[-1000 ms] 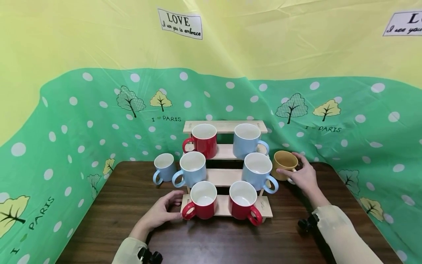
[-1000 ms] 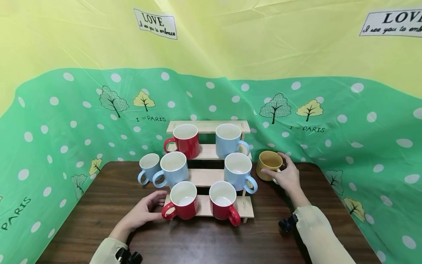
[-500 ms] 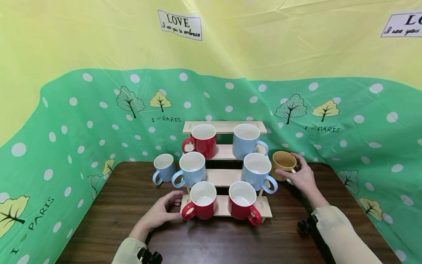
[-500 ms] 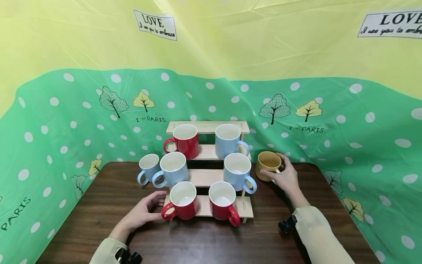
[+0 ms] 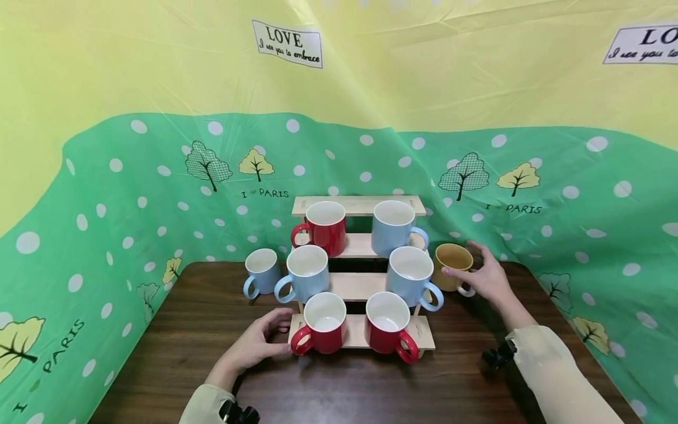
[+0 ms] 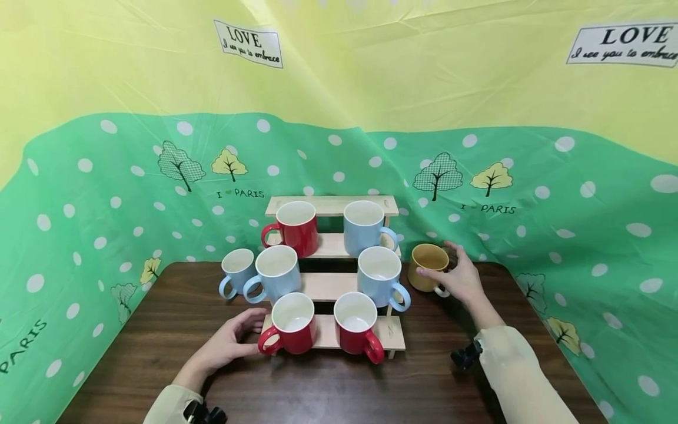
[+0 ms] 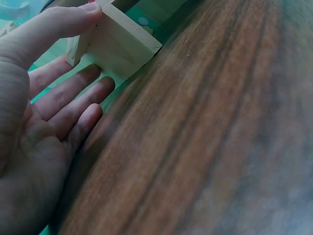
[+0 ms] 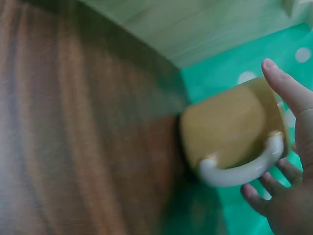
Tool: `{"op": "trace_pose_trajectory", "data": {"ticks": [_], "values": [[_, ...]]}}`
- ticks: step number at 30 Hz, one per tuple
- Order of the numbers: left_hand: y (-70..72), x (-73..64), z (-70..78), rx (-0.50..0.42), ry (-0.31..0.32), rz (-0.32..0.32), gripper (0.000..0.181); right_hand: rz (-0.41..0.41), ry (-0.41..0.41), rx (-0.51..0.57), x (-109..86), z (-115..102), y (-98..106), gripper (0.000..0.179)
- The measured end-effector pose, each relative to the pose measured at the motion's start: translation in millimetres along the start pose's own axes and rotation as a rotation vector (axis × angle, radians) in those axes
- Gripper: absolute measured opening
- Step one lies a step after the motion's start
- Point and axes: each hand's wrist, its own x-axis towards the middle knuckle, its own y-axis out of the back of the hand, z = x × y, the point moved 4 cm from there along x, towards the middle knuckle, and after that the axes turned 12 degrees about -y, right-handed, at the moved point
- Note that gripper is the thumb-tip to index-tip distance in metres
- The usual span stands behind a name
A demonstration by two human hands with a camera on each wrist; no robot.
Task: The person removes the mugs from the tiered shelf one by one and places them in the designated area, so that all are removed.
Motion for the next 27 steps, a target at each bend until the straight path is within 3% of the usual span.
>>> {"op": "trace_pose_trajectory", "data": {"ticks": [10, 19, 27], "values": [[-0.1, -0.1, -0.9, 0.007, 0.040, 0.007, 0.070, 0.110, 0.041, 0.064, -5.3, -44.7, 30.6, 0.105], [0.0, -0.3, -1.1, 0.023, 0.001, 0.004, 0.070, 0.124, 0.111, 0.095, -21.0, -85.6, 42.2, 0.088], [-0.3, 0.7, -1.1, 0.018, -0.014, -0.003, 0.069, 0.097, 0.183, 0.120, -38.0, -125.1, 40.6, 0.078]]}}
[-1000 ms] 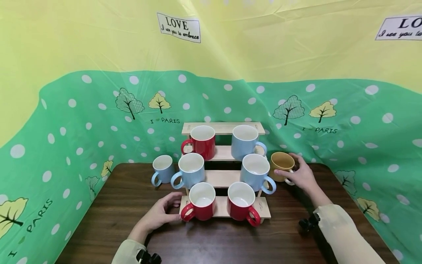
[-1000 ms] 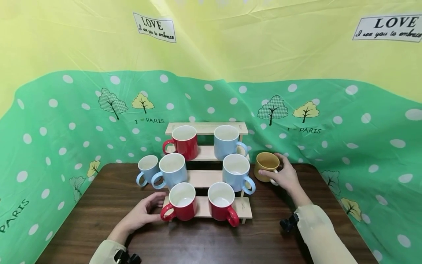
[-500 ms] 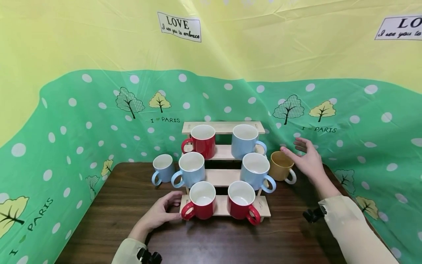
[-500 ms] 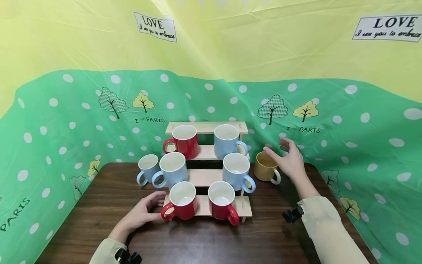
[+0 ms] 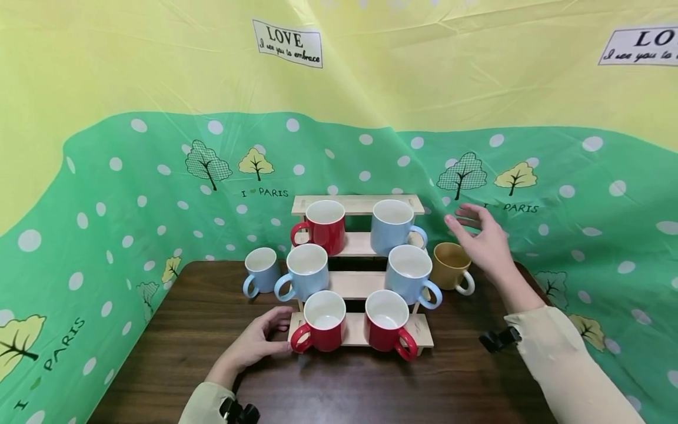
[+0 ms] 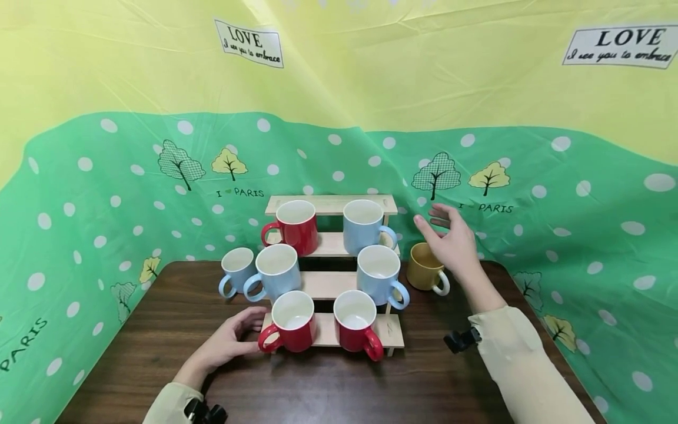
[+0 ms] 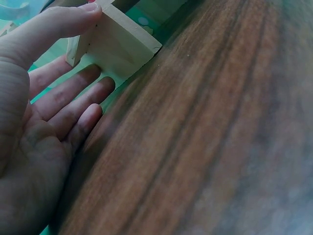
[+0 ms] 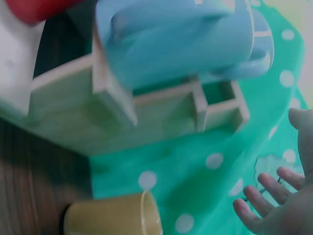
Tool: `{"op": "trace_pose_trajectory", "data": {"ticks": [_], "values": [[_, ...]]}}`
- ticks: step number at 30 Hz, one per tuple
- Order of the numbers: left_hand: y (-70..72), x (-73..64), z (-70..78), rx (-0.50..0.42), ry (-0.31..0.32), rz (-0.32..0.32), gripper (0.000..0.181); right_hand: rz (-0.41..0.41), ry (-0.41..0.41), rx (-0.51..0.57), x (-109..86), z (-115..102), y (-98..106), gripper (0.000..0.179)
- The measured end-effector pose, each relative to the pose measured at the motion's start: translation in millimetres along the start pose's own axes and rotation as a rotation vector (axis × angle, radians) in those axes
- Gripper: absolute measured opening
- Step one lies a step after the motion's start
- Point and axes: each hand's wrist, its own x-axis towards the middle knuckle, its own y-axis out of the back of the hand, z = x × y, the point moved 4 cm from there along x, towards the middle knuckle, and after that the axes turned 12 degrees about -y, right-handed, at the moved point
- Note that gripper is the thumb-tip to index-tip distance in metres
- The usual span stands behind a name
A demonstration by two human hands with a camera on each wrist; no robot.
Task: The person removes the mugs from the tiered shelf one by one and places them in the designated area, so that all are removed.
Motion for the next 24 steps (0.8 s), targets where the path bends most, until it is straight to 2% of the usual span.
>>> {"op": "trace_pose_trajectory", "data": {"ticks": [13, 24], "values": [[-0.2, 0.1, 0.5, 0.005, -0.004, -0.001, 0.069, -0.052, 0.105, 0.057, -8.5, -51.3, -22.1, 0.071], [0.3, 0.2, 0.5, 0.004, 0.001, -0.002, 0.070, -0.138, 0.168, 0.071, -11.1, -66.4, -42.6, 0.073]]}}
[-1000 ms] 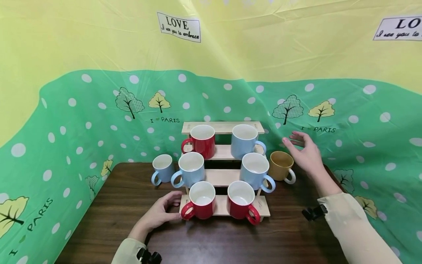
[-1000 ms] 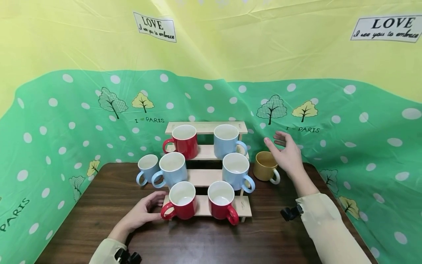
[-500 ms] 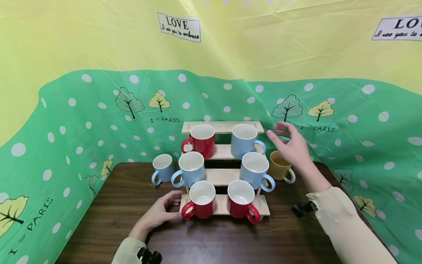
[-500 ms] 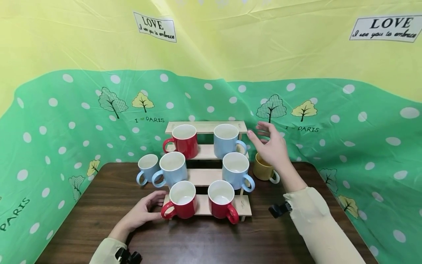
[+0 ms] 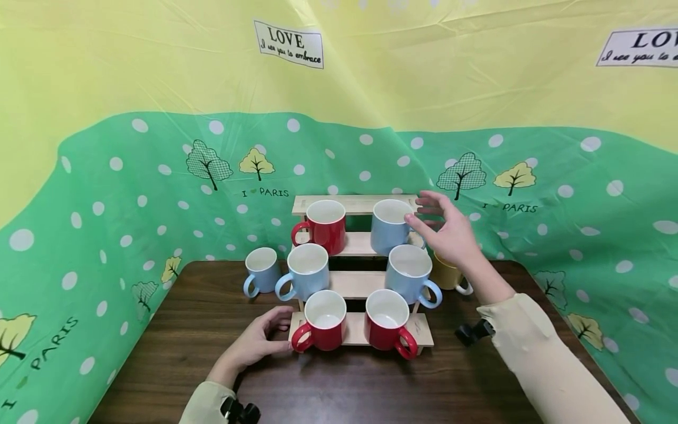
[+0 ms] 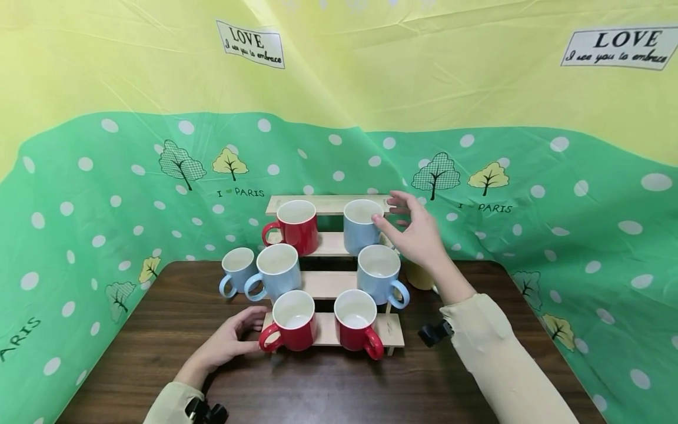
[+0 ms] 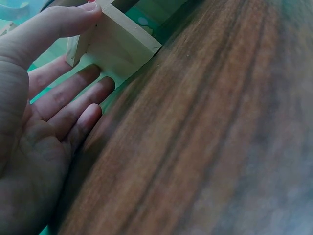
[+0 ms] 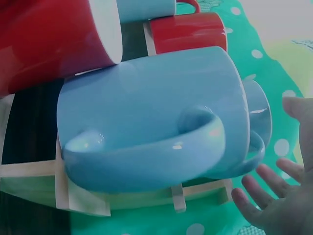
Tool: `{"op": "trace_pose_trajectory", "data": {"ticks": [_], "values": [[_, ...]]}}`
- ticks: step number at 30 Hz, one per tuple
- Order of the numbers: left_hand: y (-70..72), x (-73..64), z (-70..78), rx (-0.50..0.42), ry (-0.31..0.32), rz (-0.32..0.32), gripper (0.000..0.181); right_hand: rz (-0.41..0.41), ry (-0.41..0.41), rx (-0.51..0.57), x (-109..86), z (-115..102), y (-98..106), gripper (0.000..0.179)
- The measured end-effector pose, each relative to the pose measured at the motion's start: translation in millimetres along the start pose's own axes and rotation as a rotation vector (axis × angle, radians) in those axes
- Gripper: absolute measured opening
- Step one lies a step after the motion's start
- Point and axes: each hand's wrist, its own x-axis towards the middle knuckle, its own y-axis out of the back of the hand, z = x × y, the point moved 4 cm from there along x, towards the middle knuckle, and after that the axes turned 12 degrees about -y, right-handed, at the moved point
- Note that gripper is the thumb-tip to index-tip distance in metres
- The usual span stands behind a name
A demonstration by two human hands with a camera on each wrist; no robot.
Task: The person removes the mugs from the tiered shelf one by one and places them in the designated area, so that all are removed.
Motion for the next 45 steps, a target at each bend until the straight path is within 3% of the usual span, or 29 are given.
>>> {"op": "trace_pose_trajectory", "data": {"ticks": [11, 17, 25, 45], "values": [[0.2, -0.3, -0.5, 0.002, -0.005, 0.000, 0.070, -0.085, -0.060, -0.053, 6.4, 2.5, -12.4, 0.093], [-0.5, 0.2, 0.6, 0.000, -0.011, -0.001, 0.069, -0.088, -0.060, -0.105, 10.1, 2.9, -17.5, 0.099], [-0.2, 0.2, 0.3, 0.007, -0.014, -0.003, 0.069, -0.092, -0.058, -0.166, 13.7, 0.6, -23.8, 0.102], [-0.3, 0.5, 0.8, 0.009, -0.008, -0.002, 0.070, -0.087, -0.065, -0.131, 13.5, 1.6, -25.4, 0.098]]}}
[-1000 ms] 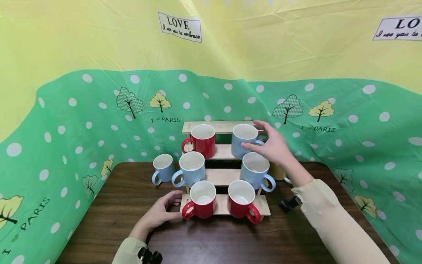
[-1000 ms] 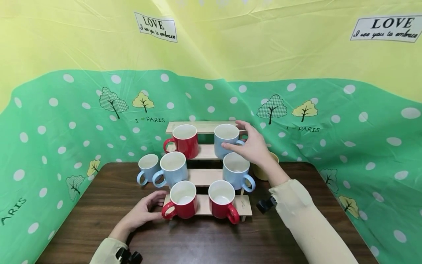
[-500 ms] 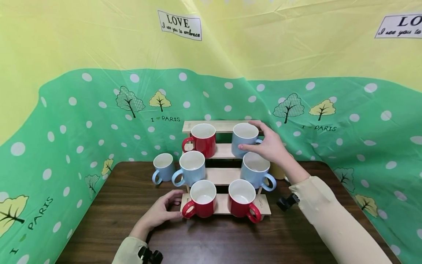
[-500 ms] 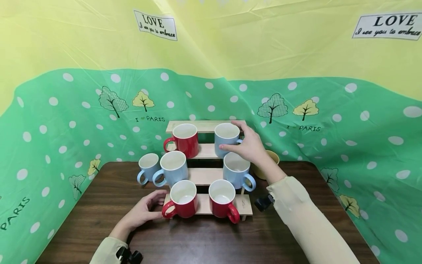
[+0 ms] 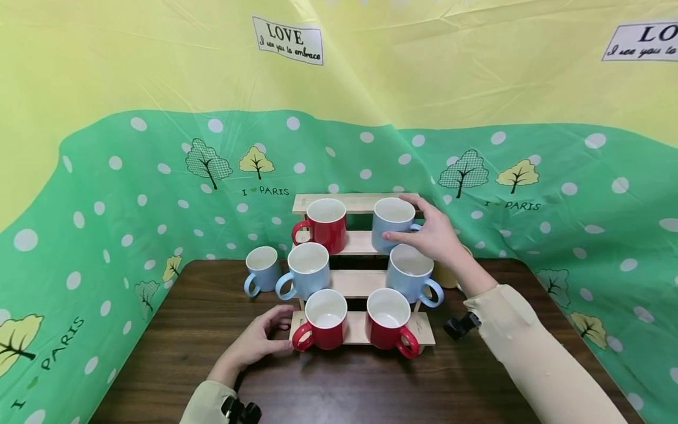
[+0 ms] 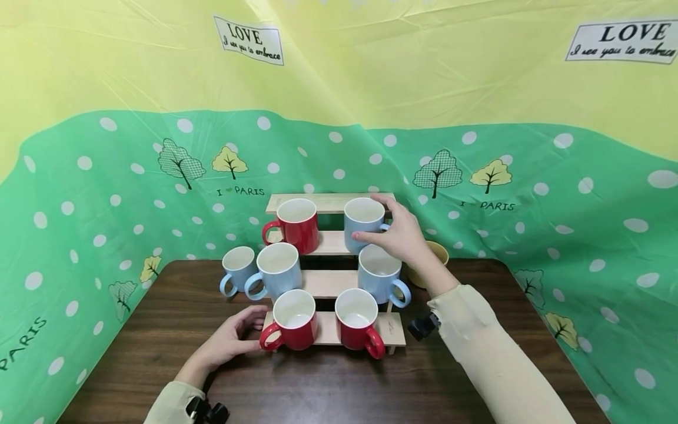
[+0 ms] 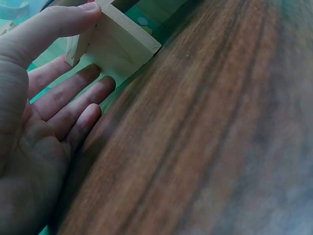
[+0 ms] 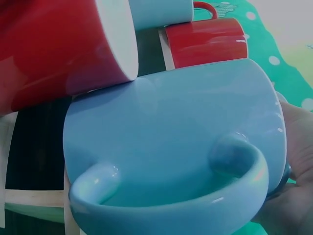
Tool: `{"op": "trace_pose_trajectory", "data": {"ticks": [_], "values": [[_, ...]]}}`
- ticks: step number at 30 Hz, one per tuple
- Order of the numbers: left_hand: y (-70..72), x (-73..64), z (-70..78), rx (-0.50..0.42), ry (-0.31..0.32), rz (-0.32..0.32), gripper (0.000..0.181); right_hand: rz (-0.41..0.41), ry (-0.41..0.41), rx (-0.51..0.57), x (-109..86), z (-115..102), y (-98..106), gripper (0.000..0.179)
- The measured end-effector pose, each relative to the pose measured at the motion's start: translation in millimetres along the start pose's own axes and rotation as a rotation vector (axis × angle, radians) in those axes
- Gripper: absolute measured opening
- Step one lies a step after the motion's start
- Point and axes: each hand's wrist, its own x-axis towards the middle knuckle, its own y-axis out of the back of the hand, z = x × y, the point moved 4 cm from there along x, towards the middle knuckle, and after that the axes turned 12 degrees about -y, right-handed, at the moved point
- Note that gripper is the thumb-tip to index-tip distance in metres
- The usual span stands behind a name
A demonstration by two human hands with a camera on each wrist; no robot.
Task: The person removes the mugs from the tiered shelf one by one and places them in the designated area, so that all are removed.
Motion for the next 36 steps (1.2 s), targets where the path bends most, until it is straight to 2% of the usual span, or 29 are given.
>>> {"op": "trace_pose_trajectory", "data": {"ticks": [17, 25, 32, 36], "values": [[0.7, 0.9, 0.3, -0.010, -0.002, -0.009, 0.069, 0.051, 0.022, 0.040, 1.0, -2.8, 4.5, 0.094], [0.9, 1.1, -1.0, -0.003, 0.008, -0.008, 0.069, 0.009, 0.020, 0.144, -1.3, -11.1, 14.1, 0.094], [0.3, -0.1, -0.8, -0.010, -0.001, -0.006, 0.069, 0.021, 0.019, 0.109, -1.6, -15.5, 24.5, 0.095], [0.3, -0.4, -0.5, -0.010, -0.007, -0.005, 0.069, 0.032, 0.007, 0.129, -2.3, -19.2, 32.1, 0.096]]}}
